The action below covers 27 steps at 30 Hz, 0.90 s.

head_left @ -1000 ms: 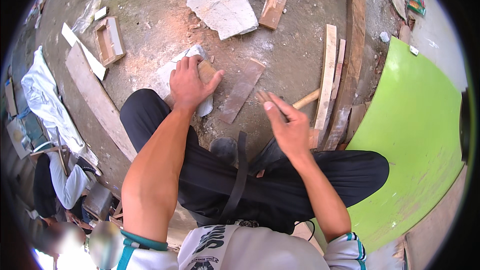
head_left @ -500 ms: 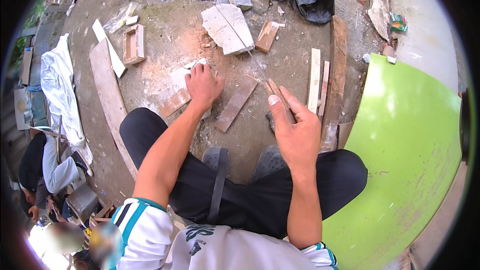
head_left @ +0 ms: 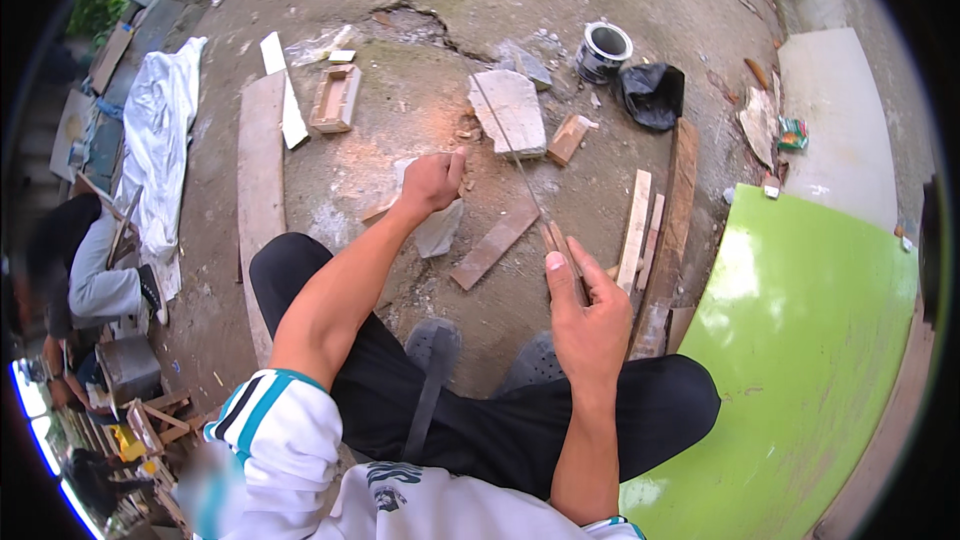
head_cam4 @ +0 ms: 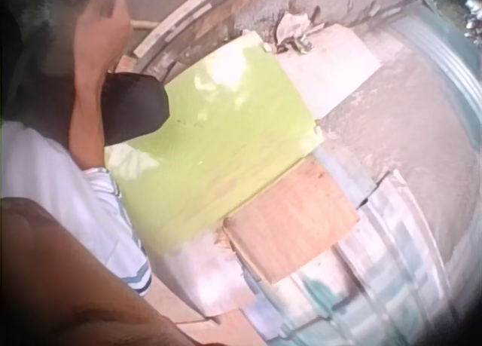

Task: The person sits on the ground and uses a hand saw to sand a small piece of wood. They repeatedly rub the saw blade against the wood surface, occasionally pausing to inspect the piece before continuing.

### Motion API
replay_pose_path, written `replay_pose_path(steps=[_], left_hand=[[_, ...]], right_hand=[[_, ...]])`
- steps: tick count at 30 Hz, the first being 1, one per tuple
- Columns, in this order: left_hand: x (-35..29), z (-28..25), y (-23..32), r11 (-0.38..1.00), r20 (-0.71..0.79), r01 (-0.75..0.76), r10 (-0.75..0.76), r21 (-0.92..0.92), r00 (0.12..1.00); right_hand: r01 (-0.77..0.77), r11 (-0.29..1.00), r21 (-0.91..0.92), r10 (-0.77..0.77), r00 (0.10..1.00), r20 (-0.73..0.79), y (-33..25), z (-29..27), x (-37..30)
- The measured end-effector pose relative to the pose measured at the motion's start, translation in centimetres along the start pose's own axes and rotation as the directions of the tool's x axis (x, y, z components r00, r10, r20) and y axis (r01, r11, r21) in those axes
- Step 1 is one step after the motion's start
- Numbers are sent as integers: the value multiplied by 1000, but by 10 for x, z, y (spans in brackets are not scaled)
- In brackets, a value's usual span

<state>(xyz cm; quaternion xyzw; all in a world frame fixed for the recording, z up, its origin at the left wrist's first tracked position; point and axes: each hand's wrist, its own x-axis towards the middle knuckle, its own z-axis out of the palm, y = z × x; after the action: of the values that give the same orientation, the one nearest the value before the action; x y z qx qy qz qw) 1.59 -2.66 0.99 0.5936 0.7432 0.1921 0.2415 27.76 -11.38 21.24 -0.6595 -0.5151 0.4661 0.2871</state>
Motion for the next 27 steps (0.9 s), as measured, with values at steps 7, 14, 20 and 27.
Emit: replay_pose_path(steps=[7,14,20,27], left_hand=[[-19,-83,32,612,121,72,39,-788,992],[-66,-115,85,224,559,543,9,-809,829],[-82,-114,108,321,632,588,45,-743,774],[-89,-102,99,630,578,432,33,-645,815]], right_hand=[[141,968,206,-146,989,9,14,27,-12],[229,949,218,-244,969,43,20,46,-18],[205,961,185,-219,974,62,15,52,-17],[322,935,147,-341,931,128,12,59,-19]])
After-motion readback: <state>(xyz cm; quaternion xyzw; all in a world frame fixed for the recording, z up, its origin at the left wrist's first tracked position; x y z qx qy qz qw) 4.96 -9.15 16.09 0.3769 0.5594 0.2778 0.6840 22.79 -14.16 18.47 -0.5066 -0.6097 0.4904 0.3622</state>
